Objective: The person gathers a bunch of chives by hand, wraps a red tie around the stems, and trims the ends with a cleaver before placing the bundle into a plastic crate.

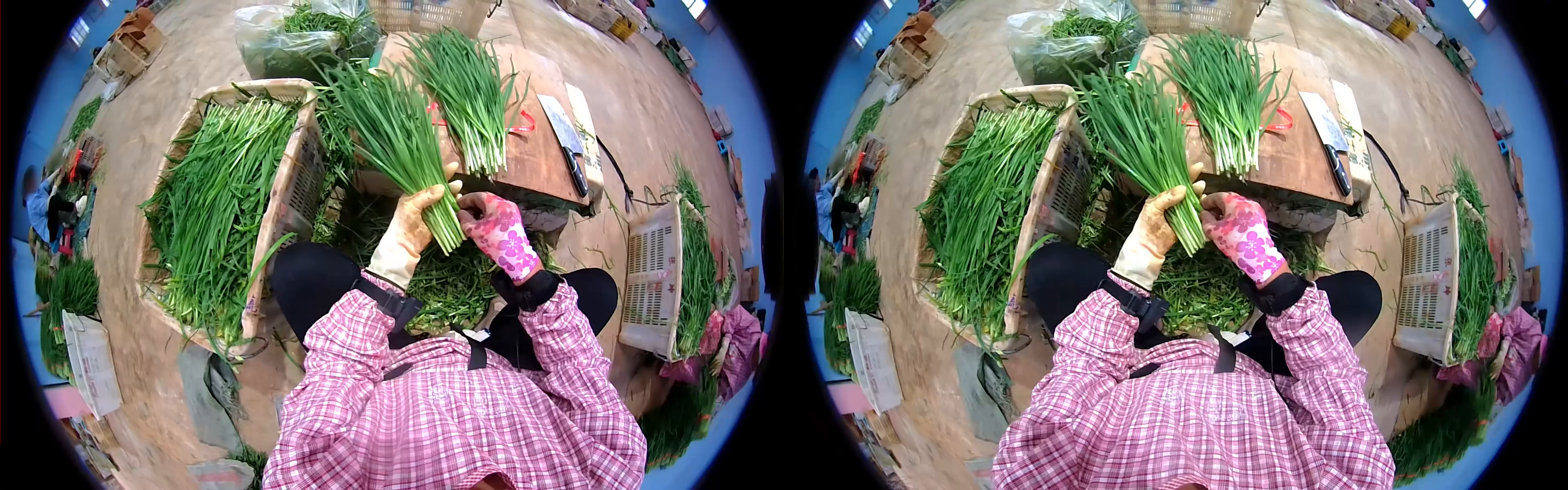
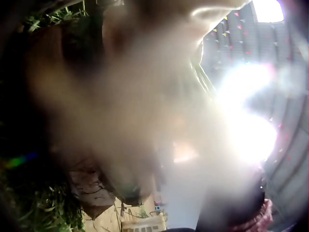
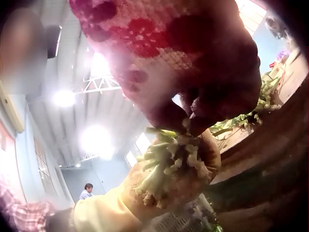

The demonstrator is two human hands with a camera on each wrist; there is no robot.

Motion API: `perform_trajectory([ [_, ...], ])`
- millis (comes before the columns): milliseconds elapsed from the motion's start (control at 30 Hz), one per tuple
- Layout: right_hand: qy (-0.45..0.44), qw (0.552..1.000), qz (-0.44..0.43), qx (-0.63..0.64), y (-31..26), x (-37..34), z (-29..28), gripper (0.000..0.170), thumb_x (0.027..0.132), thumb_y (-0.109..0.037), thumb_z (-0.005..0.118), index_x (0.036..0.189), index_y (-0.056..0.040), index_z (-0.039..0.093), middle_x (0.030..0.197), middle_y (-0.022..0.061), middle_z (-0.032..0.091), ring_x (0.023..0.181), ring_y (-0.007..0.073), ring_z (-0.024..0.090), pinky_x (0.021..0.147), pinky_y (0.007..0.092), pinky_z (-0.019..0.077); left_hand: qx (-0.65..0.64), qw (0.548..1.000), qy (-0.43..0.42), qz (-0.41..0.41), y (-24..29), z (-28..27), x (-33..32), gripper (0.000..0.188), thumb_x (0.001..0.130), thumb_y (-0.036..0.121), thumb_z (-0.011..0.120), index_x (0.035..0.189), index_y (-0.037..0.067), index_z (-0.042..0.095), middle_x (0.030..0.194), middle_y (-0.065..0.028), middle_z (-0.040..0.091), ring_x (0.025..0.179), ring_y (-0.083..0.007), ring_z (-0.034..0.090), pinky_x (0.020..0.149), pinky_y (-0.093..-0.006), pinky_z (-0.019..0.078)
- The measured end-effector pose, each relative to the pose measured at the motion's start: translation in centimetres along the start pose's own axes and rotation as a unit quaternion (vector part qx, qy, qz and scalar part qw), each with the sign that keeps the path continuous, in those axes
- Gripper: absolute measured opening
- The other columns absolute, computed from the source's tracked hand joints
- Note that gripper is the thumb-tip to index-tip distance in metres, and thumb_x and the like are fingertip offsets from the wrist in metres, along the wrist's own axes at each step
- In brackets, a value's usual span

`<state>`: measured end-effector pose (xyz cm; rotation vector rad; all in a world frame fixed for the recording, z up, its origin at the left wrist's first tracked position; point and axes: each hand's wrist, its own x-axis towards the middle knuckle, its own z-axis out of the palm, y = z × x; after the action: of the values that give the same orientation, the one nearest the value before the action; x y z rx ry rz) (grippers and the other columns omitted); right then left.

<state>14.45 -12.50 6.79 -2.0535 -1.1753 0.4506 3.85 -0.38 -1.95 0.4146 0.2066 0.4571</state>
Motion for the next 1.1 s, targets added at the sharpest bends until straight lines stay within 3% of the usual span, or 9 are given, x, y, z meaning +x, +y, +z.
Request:
perform_trajectory([
  [200,-0.067,0.918,0.192,0.339,1.4,0.8,-1.9,0.019,0.090,-0.012,0.068,0.100,0.0041,0.071,0.081,0.0034,0.069,0.066,0.0057,0.059,0.058,0.0211,0.0459,-0.005,0.999,-0.046,0.020,0.3,0.7,0.1,0.055,0.091,0.014,0.065,0.140,-0.003,0.048,0.121,-0.0130,0.066,0.106,-0.0232,0.065,0.093,-0.0357,0.0550],
  [333,-0.015,0.988,0.019,0.151,0.7,0.4,-1.0,0.022,0.089,-0.013,0.068,0.104,0.0028,0.070,0.078,0.0053,0.069,0.066,0.0138,0.063,0.063,0.0287,0.0515,0.001,0.999,-0.017,0.030,0.2,1.4,-0.2,0.053,0.091,0.010,0.064,0.139,-0.003,0.049,0.127,-0.0140,0.064,0.112,-0.0236,0.064,0.094,-0.0361,0.0544],
  [400,-0.027,0.999,-0.019,-0.036,-0.7,0.0,-0.8,0.026,0.088,-0.018,0.071,0.109,-0.0022,0.071,0.097,0.0165,0.072,0.092,0.0263,0.070,0.081,0.0369,0.0539,0.029,0.997,0.055,0.052,0.2,1.9,-0.6,0.048,0.090,0.005,0.065,0.136,-0.001,0.054,0.125,-0.0128,0.065,0.107,-0.0230,0.066,0.090,-0.0350,0.0559],
  [467,-0.013,0.998,0.016,-0.066,-2.2,-0.3,-1.0,0.032,0.087,-0.017,0.074,0.113,0.0002,0.068,0.106,0.0188,0.071,0.098,0.0282,0.069,0.085,0.0376,0.0530,0.065,0.993,0.092,0.033,0.3,1.7,-0.5,0.042,0.089,0.005,0.067,0.130,0.000,0.060,0.117,-0.0115,0.069,0.101,-0.0217,0.068,0.088,-0.0346,0.0561],
  [633,-0.096,0.983,-0.026,-0.152,-1.1,-0.7,0.6,0.103,0.067,-0.019,0.089,0.148,0.0054,0.031,0.145,0.0267,0.044,0.134,0.0357,0.047,0.111,0.0385,0.0396,0.083,0.981,0.169,0.038,-0.4,2.1,-0.1,0.038,0.087,0.001,0.070,0.125,0.003,0.065,0.117,-0.0057,0.070,0.100,-0.0153,0.065,0.087,-0.0302,0.0548],
  [767,-0.041,0.971,-0.060,-0.228,-1.8,-2.2,3.1,0.117,0.065,-0.010,0.085,0.155,-0.0019,0.011,0.133,0.0288,0.052,0.119,0.0431,0.055,0.098,0.0463,0.0493,0.047,0.986,0.136,0.083,-1.3,1.8,-0.2,0.040,0.088,-0.001,0.067,0.127,0.000,0.062,0.121,-0.0081,0.069,0.099,-0.0180,0.067,0.091,-0.0315,0.0540],
  [900,0.007,0.964,0.008,-0.265,-1.5,-1.8,4.8,0.101,0.073,-0.006,0.074,0.155,-0.0081,0.015,0.109,0.0239,0.060,0.094,0.0395,0.064,0.075,0.0490,0.0528,0.046,0.980,0.150,0.121,-1.2,2.7,-0.6,0.033,0.091,0.002,0.066,0.123,0.000,0.064,0.111,-0.0080,0.070,0.094,-0.0207,0.067,0.085,-0.0345,0.0554],
  [1000,-0.016,0.973,0.073,-0.218,-1.6,-1.4,4.2,0.100,0.073,-0.003,0.072,0.156,-0.0102,0.015,0.108,0.0236,0.060,0.094,0.0395,0.065,0.076,0.0482,0.0535,0.070,0.975,0.169,0.125,-0.9,4.0,-0.6,0.027,0.090,0.005,0.069,0.117,-0.001,0.065,0.108,-0.0076,0.070,0.091,-0.0204,0.068,0.081,-0.0344,0.0559],
  [1100,0.039,0.995,0.021,-0.088,-1.1,-0.3,2.2,0.085,0.072,-0.001,0.070,0.148,-0.0033,0.034,0.108,0.0248,0.064,0.097,0.0404,0.064,0.080,0.0454,0.0542,0.123,0.968,0.149,0.157,0.9,8.8,-0.1,0.028,0.088,0.007,0.073,0.113,-0.003,0.066,0.106,-0.0078,0.070,0.091,-0.0193,0.068,0.080,-0.0323,0.0556],
])
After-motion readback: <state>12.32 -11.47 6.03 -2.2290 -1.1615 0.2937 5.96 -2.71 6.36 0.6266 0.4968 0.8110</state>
